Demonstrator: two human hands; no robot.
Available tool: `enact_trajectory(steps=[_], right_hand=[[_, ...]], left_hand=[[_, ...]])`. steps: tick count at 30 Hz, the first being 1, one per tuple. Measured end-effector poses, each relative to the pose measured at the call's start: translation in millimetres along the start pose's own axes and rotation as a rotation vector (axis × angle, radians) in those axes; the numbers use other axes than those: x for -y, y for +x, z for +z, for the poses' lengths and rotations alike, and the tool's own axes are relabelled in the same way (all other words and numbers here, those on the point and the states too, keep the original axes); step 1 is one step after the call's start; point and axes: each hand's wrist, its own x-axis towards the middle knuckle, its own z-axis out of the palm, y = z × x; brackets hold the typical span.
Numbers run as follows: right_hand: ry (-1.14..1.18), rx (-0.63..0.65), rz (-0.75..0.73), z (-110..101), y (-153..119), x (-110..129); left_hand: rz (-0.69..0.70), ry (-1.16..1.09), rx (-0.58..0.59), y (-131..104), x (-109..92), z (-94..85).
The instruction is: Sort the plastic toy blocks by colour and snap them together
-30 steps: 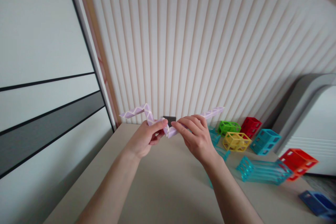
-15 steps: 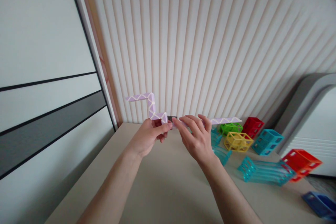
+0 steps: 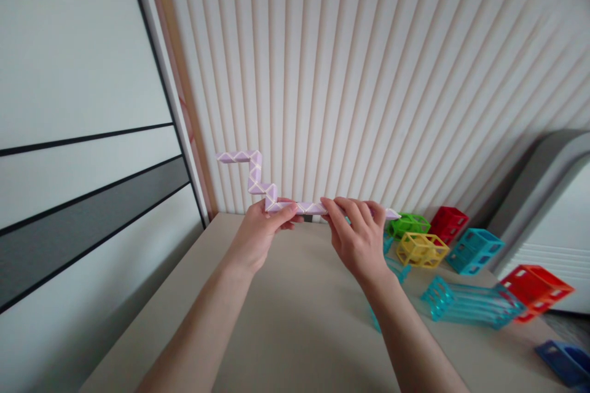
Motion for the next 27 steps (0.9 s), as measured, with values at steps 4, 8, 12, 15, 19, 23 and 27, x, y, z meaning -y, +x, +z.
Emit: enact_trajectory(steps=[4, 8, 12, 15, 19, 23, 27], right_hand=[[0.021, 0.086, -0.007, -2, -1, -3], [0.063, 0.136, -0.009, -1, -1, -5], [0.176, 0.121, 0.019, 4, -1, -4], [0.292, 0.101, 0.096, 7, -2, 3], [0.427, 0.175, 0.28, 8, -4, 20], [0.575, 0.314, 0.409, 10, -4, 40], [0.776, 0.406, 0.487, 11, -4, 51]], left_hand=[[-0.002, -0.056, 0.0, -1, -1, -0.1], [-0.021, -0.14, 0.004, -2, -3, 3.9], [0.006, -0.275, 0.057, -4, -4, 11.4], [0.099, -0.276, 0.092, -5, -1, 14.6], [0.203, -0.216, 0.08, -3, 2, 13.5], [0.236, -0.236, 0.042, -3, 0, 12.4], [0.257, -0.172, 0.029, -5, -3, 10.9]])
